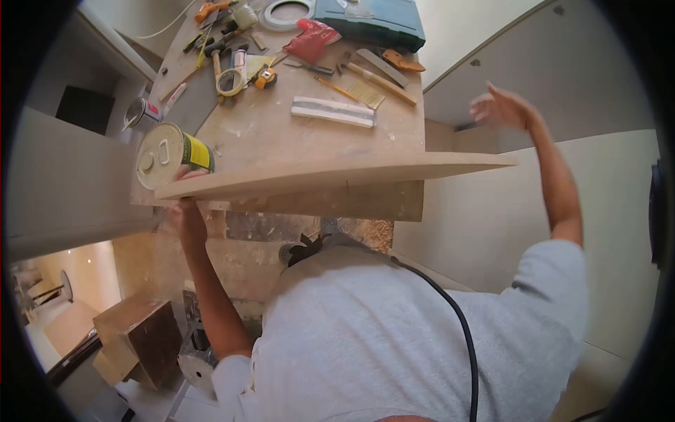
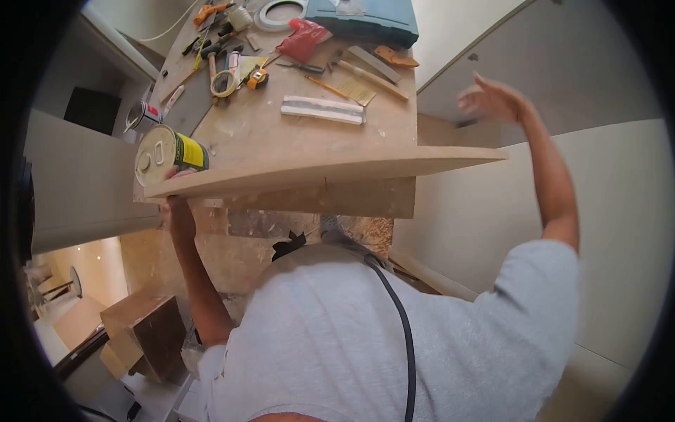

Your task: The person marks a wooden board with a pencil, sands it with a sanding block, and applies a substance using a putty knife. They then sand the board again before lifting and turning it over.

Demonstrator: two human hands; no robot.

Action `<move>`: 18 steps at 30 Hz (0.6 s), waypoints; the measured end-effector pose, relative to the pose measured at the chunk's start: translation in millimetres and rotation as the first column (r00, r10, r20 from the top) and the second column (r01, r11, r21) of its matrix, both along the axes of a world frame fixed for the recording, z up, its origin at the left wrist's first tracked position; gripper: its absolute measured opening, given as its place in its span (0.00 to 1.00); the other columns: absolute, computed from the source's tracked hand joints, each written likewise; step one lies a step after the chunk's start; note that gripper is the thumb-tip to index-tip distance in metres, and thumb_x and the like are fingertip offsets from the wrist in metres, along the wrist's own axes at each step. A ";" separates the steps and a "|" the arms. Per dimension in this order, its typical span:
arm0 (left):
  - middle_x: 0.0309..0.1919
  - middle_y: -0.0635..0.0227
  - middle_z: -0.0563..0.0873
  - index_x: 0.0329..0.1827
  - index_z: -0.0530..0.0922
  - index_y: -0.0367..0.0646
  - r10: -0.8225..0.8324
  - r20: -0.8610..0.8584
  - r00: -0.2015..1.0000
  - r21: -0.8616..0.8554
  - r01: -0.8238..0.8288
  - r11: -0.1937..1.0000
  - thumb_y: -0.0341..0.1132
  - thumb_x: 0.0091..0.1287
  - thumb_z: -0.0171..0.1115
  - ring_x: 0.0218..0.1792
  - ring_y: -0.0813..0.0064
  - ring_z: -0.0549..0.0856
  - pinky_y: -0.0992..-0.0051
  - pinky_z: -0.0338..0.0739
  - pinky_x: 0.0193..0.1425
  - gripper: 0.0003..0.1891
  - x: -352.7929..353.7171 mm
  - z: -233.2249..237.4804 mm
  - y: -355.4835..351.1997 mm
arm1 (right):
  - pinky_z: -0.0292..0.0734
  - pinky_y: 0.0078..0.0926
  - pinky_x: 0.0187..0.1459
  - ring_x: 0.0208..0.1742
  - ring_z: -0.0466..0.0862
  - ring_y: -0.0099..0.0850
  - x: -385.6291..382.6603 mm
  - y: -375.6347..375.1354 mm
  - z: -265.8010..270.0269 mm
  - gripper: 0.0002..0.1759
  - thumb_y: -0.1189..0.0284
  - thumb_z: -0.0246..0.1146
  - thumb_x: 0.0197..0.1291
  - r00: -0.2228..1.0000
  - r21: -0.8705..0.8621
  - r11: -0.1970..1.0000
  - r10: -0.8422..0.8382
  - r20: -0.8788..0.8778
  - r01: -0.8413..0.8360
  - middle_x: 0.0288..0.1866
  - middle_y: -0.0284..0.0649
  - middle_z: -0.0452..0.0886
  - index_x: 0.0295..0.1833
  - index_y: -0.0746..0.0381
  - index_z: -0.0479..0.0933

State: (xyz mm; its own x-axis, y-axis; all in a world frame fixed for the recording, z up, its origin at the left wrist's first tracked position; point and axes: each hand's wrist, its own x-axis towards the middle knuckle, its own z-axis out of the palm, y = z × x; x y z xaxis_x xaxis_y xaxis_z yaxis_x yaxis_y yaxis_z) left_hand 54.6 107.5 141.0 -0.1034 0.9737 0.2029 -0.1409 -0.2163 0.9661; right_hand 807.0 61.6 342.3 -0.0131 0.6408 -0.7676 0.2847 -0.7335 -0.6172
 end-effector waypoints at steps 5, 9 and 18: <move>0.58 0.66 0.80 0.66 0.75 0.30 -0.058 -0.386 0.921 0.044 0.082 0.996 0.46 0.83 0.52 0.59 0.70 0.77 0.68 0.68 0.69 0.25 -43.6 -118.2 60.7 | 0.66 0.49 0.74 0.73 0.76 0.41 -32.3 -132.7 -147.9 0.47 0.32 0.45 0.74 0.526 0.099 0.780 -0.316 -0.789 0.618 0.70 0.48 0.80 0.73 0.64 0.74; 0.61 0.65 0.79 0.68 0.75 0.37 0.043 -0.517 0.855 0.177 0.058 0.983 0.54 0.83 0.50 0.61 0.74 0.76 0.67 0.69 0.67 0.28 30.6 -50.0 61.5 | 0.63 0.41 0.76 0.77 0.70 0.40 -72.4 -107.1 -184.5 0.44 0.38 0.49 0.76 0.523 0.254 0.589 -0.344 -0.780 0.767 0.75 0.48 0.74 0.76 0.67 0.68; 0.37 0.69 0.82 0.53 0.80 0.31 -0.111 -0.397 0.911 -0.434 -0.080 0.898 0.55 0.76 0.65 0.38 0.83 0.76 0.75 0.74 0.41 0.28 59.7 -8.1 58.2 | 0.77 0.36 0.64 0.64 0.81 0.39 -111.6 -143.7 -218.4 0.36 0.50 0.59 0.77 0.573 0.429 0.452 -0.791 -0.212 0.782 0.66 0.51 0.80 0.70 0.75 0.70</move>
